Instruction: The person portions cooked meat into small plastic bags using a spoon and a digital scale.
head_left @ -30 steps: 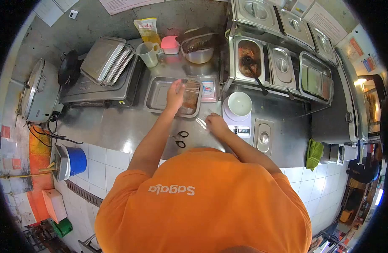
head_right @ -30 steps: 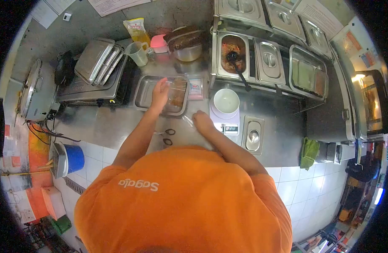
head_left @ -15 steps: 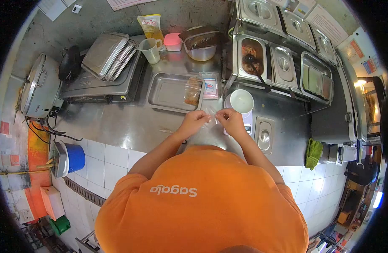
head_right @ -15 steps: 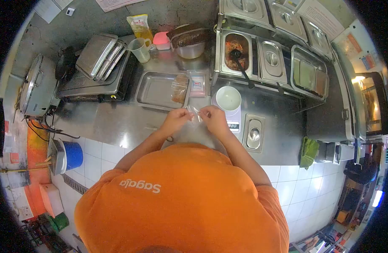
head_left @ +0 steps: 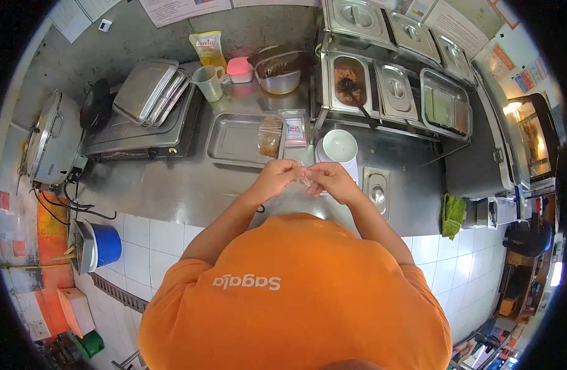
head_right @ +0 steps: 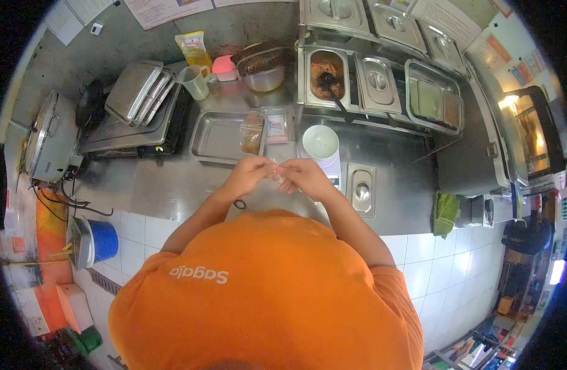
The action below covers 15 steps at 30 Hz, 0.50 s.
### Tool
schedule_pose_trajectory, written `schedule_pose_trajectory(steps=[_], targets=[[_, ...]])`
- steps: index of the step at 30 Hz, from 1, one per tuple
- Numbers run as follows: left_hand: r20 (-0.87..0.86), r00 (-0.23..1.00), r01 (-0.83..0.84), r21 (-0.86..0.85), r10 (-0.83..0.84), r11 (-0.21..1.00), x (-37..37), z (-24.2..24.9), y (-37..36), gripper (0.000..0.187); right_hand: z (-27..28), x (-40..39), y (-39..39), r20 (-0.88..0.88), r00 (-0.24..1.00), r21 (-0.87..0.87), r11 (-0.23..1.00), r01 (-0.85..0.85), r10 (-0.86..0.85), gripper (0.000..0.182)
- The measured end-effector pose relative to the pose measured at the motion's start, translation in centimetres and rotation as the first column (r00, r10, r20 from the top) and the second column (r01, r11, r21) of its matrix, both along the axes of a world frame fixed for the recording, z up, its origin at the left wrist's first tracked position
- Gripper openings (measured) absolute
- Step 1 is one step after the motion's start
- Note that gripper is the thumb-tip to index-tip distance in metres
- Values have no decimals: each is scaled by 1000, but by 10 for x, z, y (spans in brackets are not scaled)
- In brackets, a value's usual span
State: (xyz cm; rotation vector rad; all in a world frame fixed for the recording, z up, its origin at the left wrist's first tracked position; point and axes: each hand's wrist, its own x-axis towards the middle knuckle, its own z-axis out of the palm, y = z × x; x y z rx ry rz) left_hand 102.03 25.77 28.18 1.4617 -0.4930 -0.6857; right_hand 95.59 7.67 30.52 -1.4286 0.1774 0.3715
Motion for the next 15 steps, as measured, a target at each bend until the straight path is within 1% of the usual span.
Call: schedule_pose_trajectory(steps=[1, 2, 3, 4, 5, 6, 7, 8, 9, 10, 11, 12, 13, 14, 15], targets=[[113, 993, -24, 41, 20, 999, -2, 2, -1, 25, -1, -1, 0, 4, 1000, -1, 1000, 3, -3, 19], [224, 974, -53, 78, 35, 996, -5, 5, -3, 26, -5, -3, -1, 25, 999, -91, 995, -28, 31, 16], [225, 974, -50, 78, 31, 996, -7, 7, -6, 26, -8, -4, -1, 40, 997, -182, 982, -58, 66, 14], [493, 870, -103, 111, 35, 988, -9, 9, -8, 23, -13, -4, -1, 40, 997, -182, 982, -54, 63, 14], [720, 694, -161, 128, 20, 979, -11, 12, -9, 20, -16, -4, 2, 257, 961, -566, 822, 62, 104, 11], [720, 694, -155, 130, 14, 979, -14, 15, -9, 20, -18, -5, 3, 422, 878, -813, 524, 256, 226, 9], [737, 676, -217, 214, -12, 952, -15, 18, -9, 19, -18, -5, 0, 424, 878, -812, 522, 261, 220, 9], [753, 656, -281, 289, -37, 915, -14, 23, -10, 18, -14, -4, -4, 438, 880, -786, 552, 277, 182, 10], [755, 655, -277, 287, -39, 917, -13, 29, -10, 18, -10, -5, -7, 447, 883, -760, 582, 290, 144, 10], [700, 704, -274, 421, -117, 865, -12, 35, -10, 19, -6, -7, -7, 447, 883, -761, 579, 293, 140, 10], [634, 750, -263, 545, -186, 796, -11, 42, -10, 21, -2, -8, -6, 574, 783, -707, 628, 327, 239, 10], [639, 745, -261, 540, -189, 800, -9, 48, -8, 21, 1, -8, -7, 687, 652, -649, 676, 349, 322, 10], [661, 714, -156, 473, -232, 867, -5, 54, -6, 21, 2, -7, -10, 690, 649, -650, 670, 359, 321, 10], [685, 677, -42, 402, -270, 915, -2, 61, -7, 24, 3, -6, -14, 650, 666, -680, 672, 295, 365, 13], [692, 670, -36, 394, -271, 918, -4, 75, -10, 24, 5, -5, -19, 608, 680, -707, 669, 229, 410, 16]])
